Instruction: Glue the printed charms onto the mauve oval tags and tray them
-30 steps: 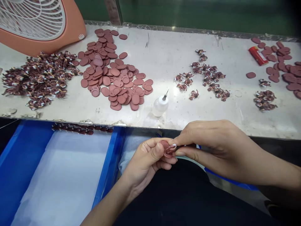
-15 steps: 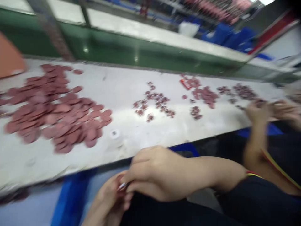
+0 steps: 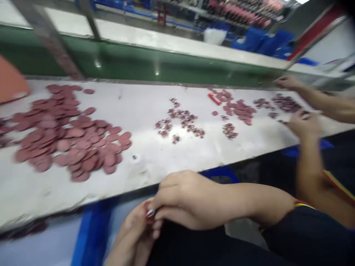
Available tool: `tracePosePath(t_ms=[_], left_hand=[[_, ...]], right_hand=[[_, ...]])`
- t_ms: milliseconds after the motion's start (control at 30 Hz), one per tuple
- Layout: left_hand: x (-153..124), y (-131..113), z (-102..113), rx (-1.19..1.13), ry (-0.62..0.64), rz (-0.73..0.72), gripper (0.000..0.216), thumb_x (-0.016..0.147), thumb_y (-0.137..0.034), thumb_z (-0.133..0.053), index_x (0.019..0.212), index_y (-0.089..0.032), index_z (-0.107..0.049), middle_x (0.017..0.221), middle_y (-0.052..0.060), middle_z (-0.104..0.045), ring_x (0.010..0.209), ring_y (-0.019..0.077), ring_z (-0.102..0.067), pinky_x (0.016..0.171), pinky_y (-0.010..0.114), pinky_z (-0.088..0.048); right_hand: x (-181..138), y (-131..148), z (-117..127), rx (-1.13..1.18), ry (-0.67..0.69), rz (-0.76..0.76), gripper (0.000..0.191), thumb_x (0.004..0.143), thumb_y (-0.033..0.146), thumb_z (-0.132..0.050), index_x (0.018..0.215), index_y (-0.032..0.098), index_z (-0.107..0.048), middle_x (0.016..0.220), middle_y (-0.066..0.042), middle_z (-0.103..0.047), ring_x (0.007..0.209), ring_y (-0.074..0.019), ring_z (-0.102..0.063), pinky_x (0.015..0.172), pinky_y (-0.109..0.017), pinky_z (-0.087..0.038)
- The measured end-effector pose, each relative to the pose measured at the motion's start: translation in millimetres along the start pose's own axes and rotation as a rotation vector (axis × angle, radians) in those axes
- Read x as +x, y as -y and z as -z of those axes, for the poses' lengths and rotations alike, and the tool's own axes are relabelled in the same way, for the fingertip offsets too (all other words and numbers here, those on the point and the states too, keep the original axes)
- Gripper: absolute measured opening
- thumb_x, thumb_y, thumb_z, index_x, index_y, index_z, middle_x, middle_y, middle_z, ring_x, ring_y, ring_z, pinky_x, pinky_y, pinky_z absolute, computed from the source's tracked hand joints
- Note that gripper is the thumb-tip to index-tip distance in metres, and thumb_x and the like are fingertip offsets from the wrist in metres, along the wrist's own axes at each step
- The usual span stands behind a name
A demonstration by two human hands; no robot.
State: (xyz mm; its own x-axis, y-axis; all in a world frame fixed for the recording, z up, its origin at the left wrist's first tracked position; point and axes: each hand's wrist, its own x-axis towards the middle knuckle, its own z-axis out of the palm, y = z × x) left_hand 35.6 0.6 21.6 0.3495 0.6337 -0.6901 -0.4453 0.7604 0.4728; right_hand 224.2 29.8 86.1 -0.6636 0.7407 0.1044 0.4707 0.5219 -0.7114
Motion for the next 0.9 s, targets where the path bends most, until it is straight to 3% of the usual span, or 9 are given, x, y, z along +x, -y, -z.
tracePosePath(t_ms=[300,600,800,900], left_hand=[[-4,3,1,-0.107,0.127,0.012,0.031,0.070,-0.039,-0.088,0.074,-0.013,-0.073,0.067,0.001,-0.065,0.059,0.0079,-0.063,0.054,0.013,-0.051],[-7,1,2,-0.103,0.169,-0.005,0.028,0.072,-0.040,-0.087,0.079,-0.015,-0.076,0.068,0.000,-0.068,0.060,0.0075,-0.064,0.056,0.013,-0.051],[-18,-2,0,-0.060,0.173,-0.082,0.033,0.067,-0.044,-0.089,0.079,-0.015,-0.077,0.062,0.001,-0.068,0.057,0.0088,-0.062,0.056,0.016,-0.050],[-25,-3,0,-0.059,0.221,-0.131,0.032,0.065,-0.042,-0.091,0.085,-0.019,-0.080,0.059,0.000,-0.069,0.053,0.0085,-0.062,0.054,0.016,-0.049]], right_hand=[[-3,3,-3,0.082,-0.016,-0.059,0.011,0.095,0.013,-0.059,0.096,0.016,-0.070,0.084,-0.002,-0.069,0.075,-0.0115,-0.063,0.068,-0.021,-0.048],[-1,5,-3,0.081,-0.020,-0.040,0.010,0.095,0.011,-0.061,0.096,0.017,-0.068,0.087,-0.001,-0.070,0.077,-0.0100,-0.064,0.070,-0.020,-0.049],[-10,14,-3,0.014,-0.024,0.047,0.012,0.099,0.013,-0.056,0.105,0.020,-0.064,0.089,-0.002,-0.068,0.078,-0.0103,-0.063,0.069,-0.021,-0.049],[-18,21,-3,-0.050,-0.040,0.088,0.023,0.097,0.010,-0.057,0.117,0.019,-0.061,0.093,-0.004,-0.068,0.079,-0.0122,-0.063,0.069,-0.022,-0.051]])
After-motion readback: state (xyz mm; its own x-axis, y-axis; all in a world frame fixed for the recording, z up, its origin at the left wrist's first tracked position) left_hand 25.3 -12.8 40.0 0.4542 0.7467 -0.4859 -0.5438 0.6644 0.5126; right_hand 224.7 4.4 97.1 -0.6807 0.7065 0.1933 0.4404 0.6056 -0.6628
